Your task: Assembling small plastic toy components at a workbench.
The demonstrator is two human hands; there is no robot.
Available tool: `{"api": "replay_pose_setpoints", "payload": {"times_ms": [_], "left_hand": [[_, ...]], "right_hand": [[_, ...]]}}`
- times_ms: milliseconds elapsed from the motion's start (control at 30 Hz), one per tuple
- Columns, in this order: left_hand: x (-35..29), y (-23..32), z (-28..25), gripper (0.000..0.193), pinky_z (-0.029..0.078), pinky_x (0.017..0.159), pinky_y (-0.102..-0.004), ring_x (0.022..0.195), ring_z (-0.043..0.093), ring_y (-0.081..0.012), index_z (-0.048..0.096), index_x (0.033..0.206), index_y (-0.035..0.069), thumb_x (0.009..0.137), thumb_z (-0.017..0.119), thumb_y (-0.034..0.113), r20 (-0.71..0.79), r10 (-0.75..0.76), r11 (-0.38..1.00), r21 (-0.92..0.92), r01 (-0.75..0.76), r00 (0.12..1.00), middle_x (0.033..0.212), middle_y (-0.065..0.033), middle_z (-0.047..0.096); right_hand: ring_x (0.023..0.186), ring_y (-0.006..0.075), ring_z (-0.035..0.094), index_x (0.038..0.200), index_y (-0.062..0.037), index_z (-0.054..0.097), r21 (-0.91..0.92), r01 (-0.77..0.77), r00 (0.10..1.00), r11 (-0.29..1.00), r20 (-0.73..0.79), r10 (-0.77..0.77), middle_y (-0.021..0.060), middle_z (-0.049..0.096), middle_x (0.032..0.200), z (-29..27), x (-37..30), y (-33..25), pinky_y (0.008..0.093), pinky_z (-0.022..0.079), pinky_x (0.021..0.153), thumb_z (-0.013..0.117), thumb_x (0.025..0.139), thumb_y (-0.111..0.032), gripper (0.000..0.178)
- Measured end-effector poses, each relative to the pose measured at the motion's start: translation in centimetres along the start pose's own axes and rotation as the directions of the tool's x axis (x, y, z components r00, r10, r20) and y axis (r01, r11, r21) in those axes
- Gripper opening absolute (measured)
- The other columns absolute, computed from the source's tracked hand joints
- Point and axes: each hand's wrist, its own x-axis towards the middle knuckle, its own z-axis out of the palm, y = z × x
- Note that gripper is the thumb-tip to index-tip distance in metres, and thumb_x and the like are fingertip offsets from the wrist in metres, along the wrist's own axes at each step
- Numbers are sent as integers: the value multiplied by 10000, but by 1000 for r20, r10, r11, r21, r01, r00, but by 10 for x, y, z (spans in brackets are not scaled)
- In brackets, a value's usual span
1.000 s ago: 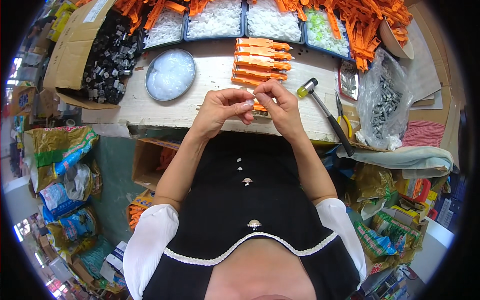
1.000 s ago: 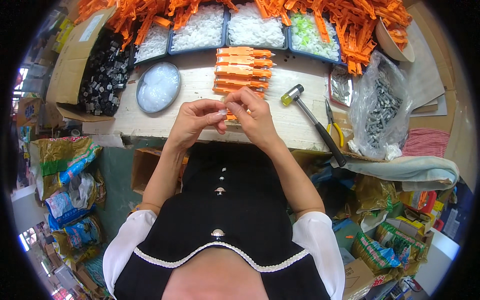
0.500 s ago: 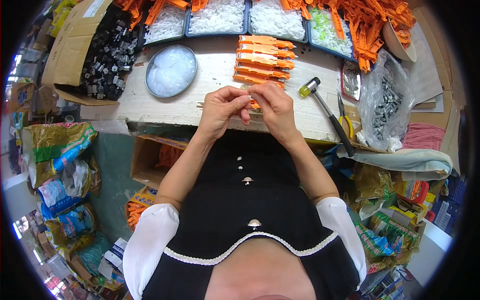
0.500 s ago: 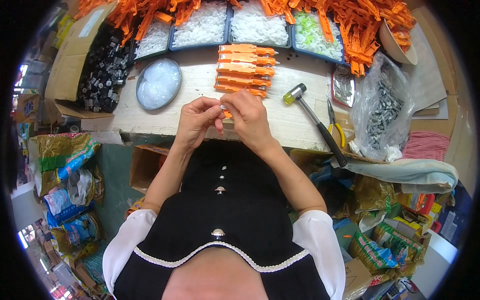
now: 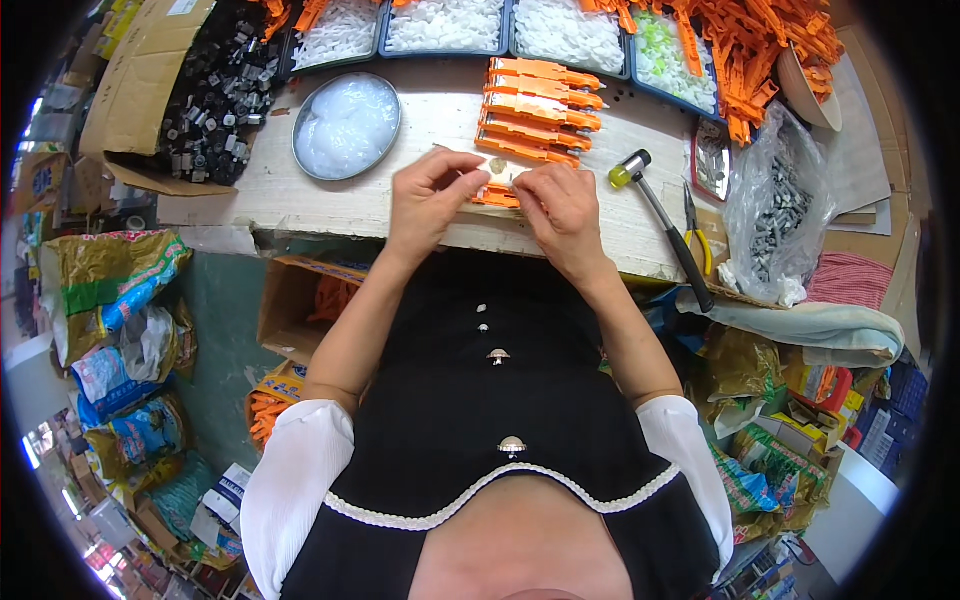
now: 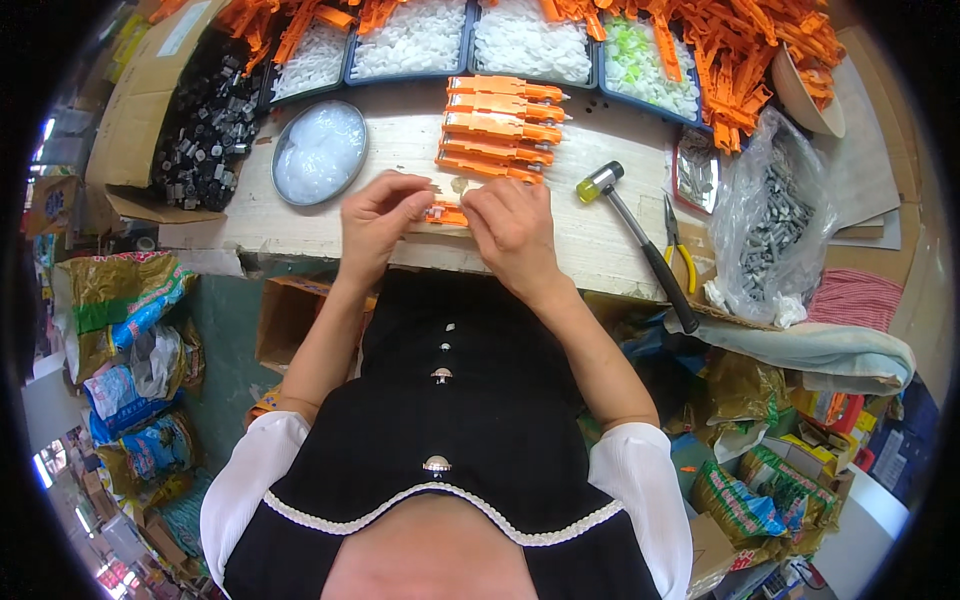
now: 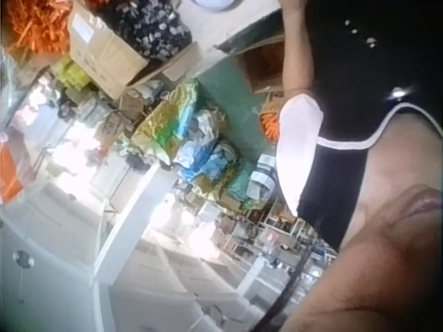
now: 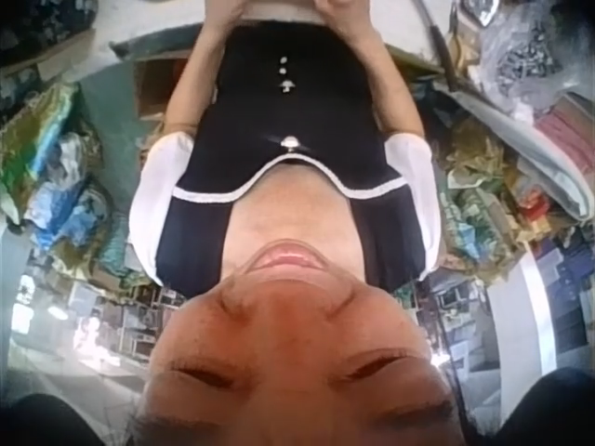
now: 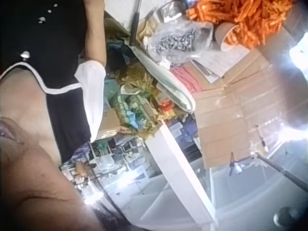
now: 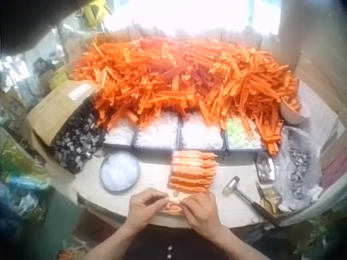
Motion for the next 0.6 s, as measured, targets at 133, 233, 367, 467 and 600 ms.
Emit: {"api": "replay_pose_setpoints", "payload": {"times_ms": [133,233,367,467,600], "left_hand": [[7,-8,-21,144,419,655,-263,772,528,-158,663,831,45,698,703,82,55,265,867,423,-263,963,781,-44,596],[6,-18,-22,178,378,732,-297,858,487,-189,666,834,76,665,713,104,170,190,855,455,-248,967,834,-27,585],[2,-26,-20,241,323,770,-319,901,450,-188,661,863,111,632,724,136,268,162,770,567,-291,950,903,-9,551],[4,-19,-17,262,307,797,-329,921,447,-191,650,881,116,632,722,151,315,134,721,620,-310,940,920,-14,538],[8,-16,-11,239,293,791,-330,921,447,-191,642,861,123,635,711,158,369,124,655,667,-355,921,908,-20,527]], "right_hand": [[758,166,488,791,-109,594,-100,46,993,994,115,-34,-6,525,741,9,-5,4,330,300,694,642,721,-103,84],[776,167,478,814,-122,607,-132,63,984,989,172,-40,-10,521,754,18,-7,6,339,295,707,644,725,-117,96],[803,175,478,852,-127,626,-138,67,963,988,268,-28,-4,532,788,14,-4,6,339,295,718,647,731,-119,123],[813,177,476,867,-122,632,-97,55,973,994,229,-31,0,536,803,9,-5,7,338,291,721,646,731,-119,137],[831,183,471,841,-114,623,-77,-7,985,997,174,21,-1,525,801,-2,-3,12,352,288,726,646,716,-105,127]]}}
